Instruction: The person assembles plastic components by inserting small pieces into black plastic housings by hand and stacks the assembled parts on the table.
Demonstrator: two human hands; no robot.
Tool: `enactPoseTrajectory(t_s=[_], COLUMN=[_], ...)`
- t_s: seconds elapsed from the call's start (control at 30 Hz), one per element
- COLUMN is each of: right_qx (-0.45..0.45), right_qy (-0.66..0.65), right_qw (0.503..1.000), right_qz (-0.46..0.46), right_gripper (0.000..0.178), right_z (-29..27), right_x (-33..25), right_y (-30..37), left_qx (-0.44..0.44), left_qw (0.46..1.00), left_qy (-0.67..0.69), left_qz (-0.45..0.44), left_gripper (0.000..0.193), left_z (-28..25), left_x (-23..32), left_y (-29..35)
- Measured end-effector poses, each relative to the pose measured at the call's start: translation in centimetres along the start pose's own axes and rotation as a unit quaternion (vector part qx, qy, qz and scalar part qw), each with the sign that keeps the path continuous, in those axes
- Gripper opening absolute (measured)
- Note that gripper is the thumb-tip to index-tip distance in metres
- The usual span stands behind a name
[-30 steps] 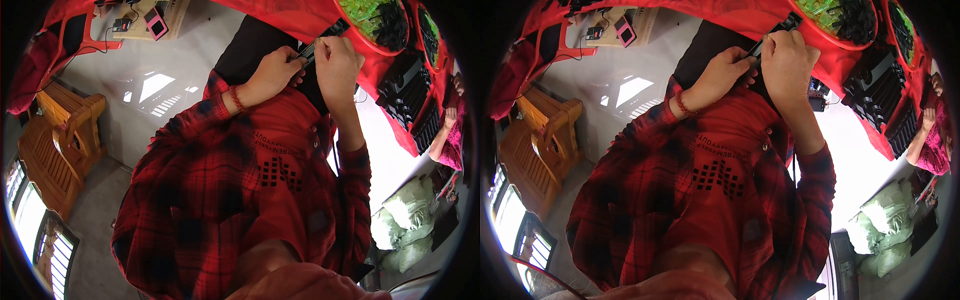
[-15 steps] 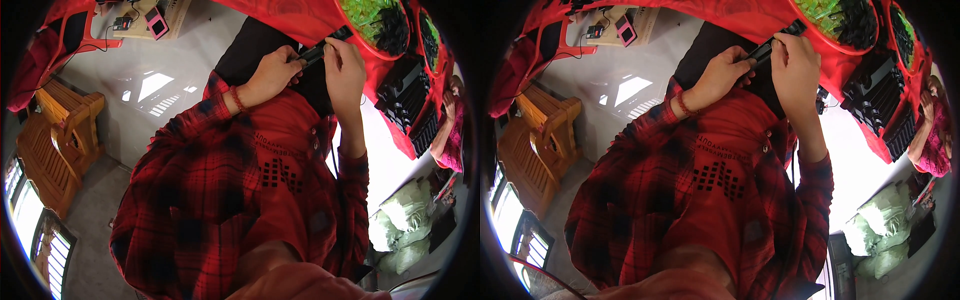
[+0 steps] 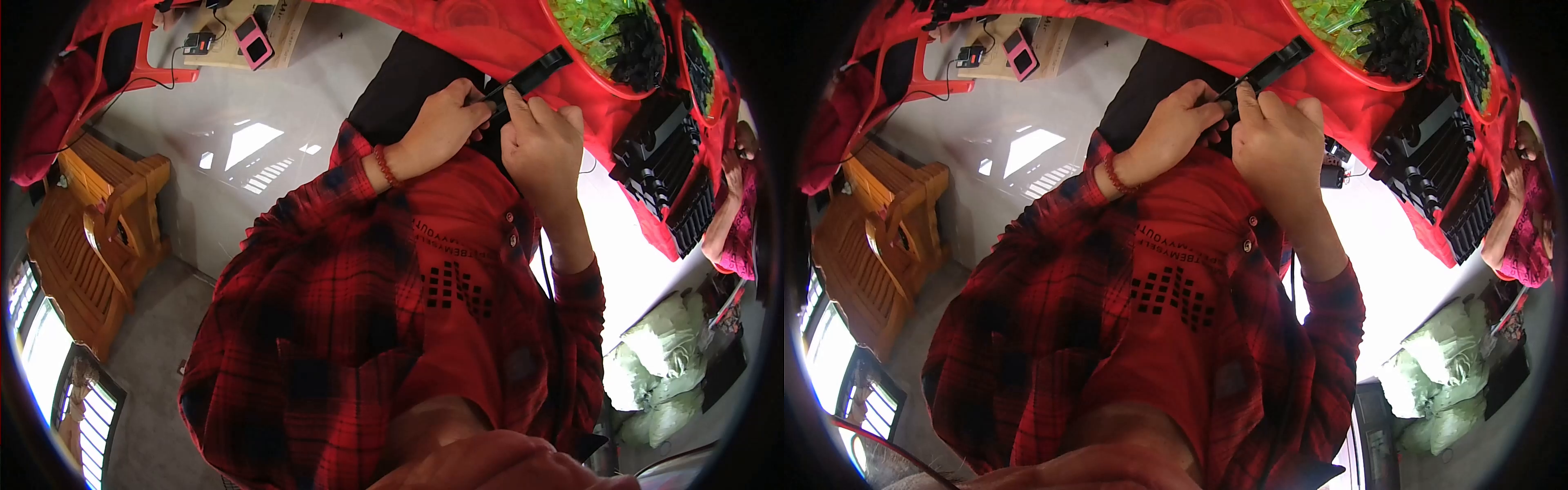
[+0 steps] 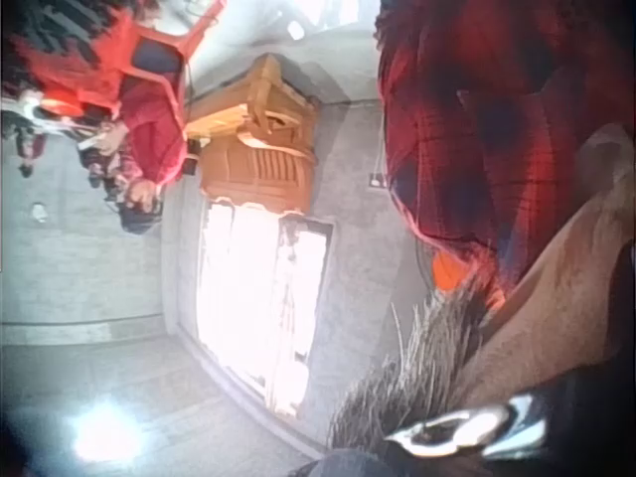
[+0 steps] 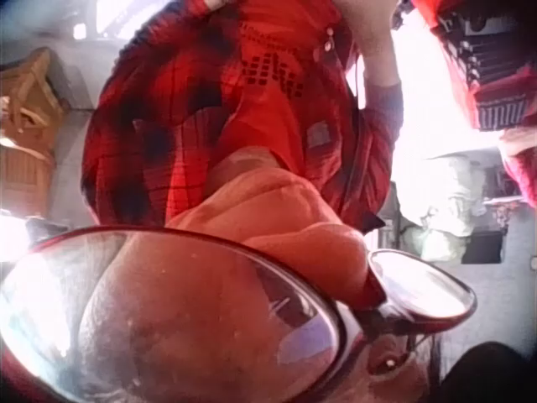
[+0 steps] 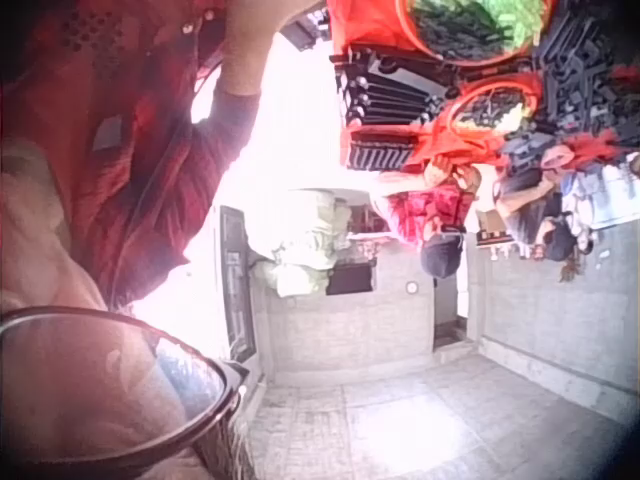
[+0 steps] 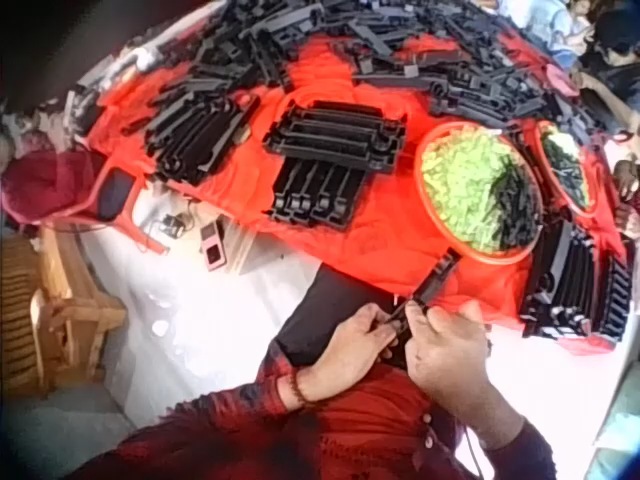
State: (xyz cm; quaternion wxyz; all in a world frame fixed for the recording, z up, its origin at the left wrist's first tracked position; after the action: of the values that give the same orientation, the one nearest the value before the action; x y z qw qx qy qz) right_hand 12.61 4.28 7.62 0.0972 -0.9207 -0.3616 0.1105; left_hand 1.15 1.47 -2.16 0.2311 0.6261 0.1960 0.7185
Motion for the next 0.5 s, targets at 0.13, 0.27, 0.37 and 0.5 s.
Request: enactPoseTrajectory(t_s=[0.13,0.27,0.37,0.5], right_qx=[-0.005,-0.023,-0.018,0.006], right_qy=[0.013,0.042,0.04,0.032], right_qw=[1.0,0.999,0.999,0.999], right_qz=[0.006,0.0,0.01,-0.006], right_gripper=[0.035,0.03,0.029,0.026], right_z=[0.39,0.58,0.31,-0.05], right_x=[-0.23,-0.67,-0.7,-1.0], right_y=[-0.13,-0.13,0.01,0.2], left_qx=[0.004,-0.001,-0.009,-0.007], left_qw=[1.0,1.0,1.0,0.999], left_qy=[-0.019,-0.015,-0.01,-0.011], left_qz=[0.003,0.012,0.015,0.046], left_gripper=[0.017,0.016,0.019,0.026], left_z=[-0.04,0.02,0.2,0.46], left_x=[0.2,-0.36,-0.45,-0.38], left_y=[0.07,-0.12,-0.21,-0.18])
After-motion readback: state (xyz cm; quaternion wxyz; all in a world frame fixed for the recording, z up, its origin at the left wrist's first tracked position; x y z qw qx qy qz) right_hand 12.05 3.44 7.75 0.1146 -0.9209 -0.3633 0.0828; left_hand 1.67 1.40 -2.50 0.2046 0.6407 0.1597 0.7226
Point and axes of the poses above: each hand's wrist, its own y-axis away from the middle knuckle, its own z-axis out of the palm, x = y × z, the point moved 6 cm from there along -y, towards the middle knuckle
